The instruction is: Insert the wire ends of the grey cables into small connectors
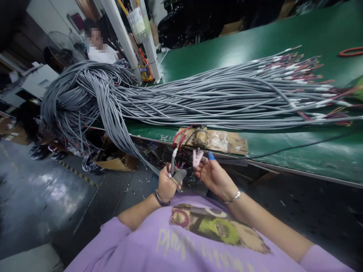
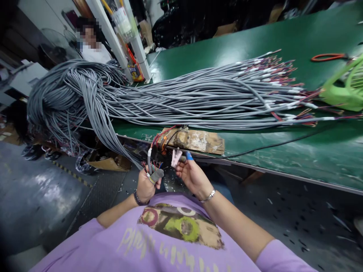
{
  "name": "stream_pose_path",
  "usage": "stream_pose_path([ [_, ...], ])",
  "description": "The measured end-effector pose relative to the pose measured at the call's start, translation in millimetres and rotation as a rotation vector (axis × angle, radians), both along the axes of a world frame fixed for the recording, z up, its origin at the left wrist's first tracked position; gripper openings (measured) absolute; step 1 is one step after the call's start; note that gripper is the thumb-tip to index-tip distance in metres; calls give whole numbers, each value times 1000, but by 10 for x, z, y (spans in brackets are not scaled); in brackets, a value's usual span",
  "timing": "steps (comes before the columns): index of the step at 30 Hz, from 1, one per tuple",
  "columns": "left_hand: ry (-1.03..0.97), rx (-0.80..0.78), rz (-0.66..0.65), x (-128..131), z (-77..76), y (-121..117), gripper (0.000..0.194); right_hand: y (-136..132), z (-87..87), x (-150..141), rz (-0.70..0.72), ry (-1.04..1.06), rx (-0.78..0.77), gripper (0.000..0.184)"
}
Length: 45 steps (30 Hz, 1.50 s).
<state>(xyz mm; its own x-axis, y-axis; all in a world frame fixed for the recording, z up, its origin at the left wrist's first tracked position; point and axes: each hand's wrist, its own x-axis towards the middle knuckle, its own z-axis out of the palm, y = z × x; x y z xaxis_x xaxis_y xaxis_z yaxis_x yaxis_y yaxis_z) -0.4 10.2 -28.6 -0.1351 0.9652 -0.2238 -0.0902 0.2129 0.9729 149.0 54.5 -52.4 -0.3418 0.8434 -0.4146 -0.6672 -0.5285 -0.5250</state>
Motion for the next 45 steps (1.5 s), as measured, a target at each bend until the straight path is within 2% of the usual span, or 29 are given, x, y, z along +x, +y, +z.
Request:
stream_pose_path([
  [4, -121, -65, 33, -30, -78, 15, 54, -43, -118, 67, 23, -21, -28, 35],
  [8, -205, -47, -55, 2, -113, 35, 58, -127, -203, 148, -11, -127, -22, 34],
  [14, -265, 30, -114, 38, -86, 25, 57, -261, -118, 264, -43, -403, 134, 38],
  [16, -187, 28, -208, 10, -64, -12, 59, -308, -68, 290, -15, -555, 237, 39],
  [19, 60, 11, -474, -42, -60, -88, 58, -401, -25, 333, 84, -719, 428, 39],
  [21, 332, 52, -650, -53, -76, -129, 48, -475, -26, 374, 141, -759, 542, 38],
  [23, 618, 116, -788, -38, -90, -147, 36, -543, -46, 429, 133, -798, 614, 37],
  [26, 820, 147, -932, 4, -75, -147, 20, -611, -71, 518, 82, -888, 656, 37],
  [28, 799, 173, -926, 25, -39, -151, 12, -631, -58, 567, 83, -932, 663, 36],
  [32, 537, 207, -725, 42, 60, -191, 7, -621, 74, 616, 110, -998, 647, 30],
  [35, 245, 159, -595, 55, 141, -203, 18, -570, 246, 564, 150, -1022, 694, 25],
  [38, 16, 115, -454, 72, 232, -167, 40, -511, 435, 410, 299, -916, 791, 25],
  [40, -37, 86, -445, 79, 292, -128, 51, -480, 527, 287, 429, -783, 819, 29],
  [42, -37, 49, -497, 76, 329, -92, 58, -455, 556, 190, 507, -697, 811, 32],
  [45, -47, -34, -607, 52, 312, -61, 59, -433, 475, 131, 582, -623, 770, 38],
])
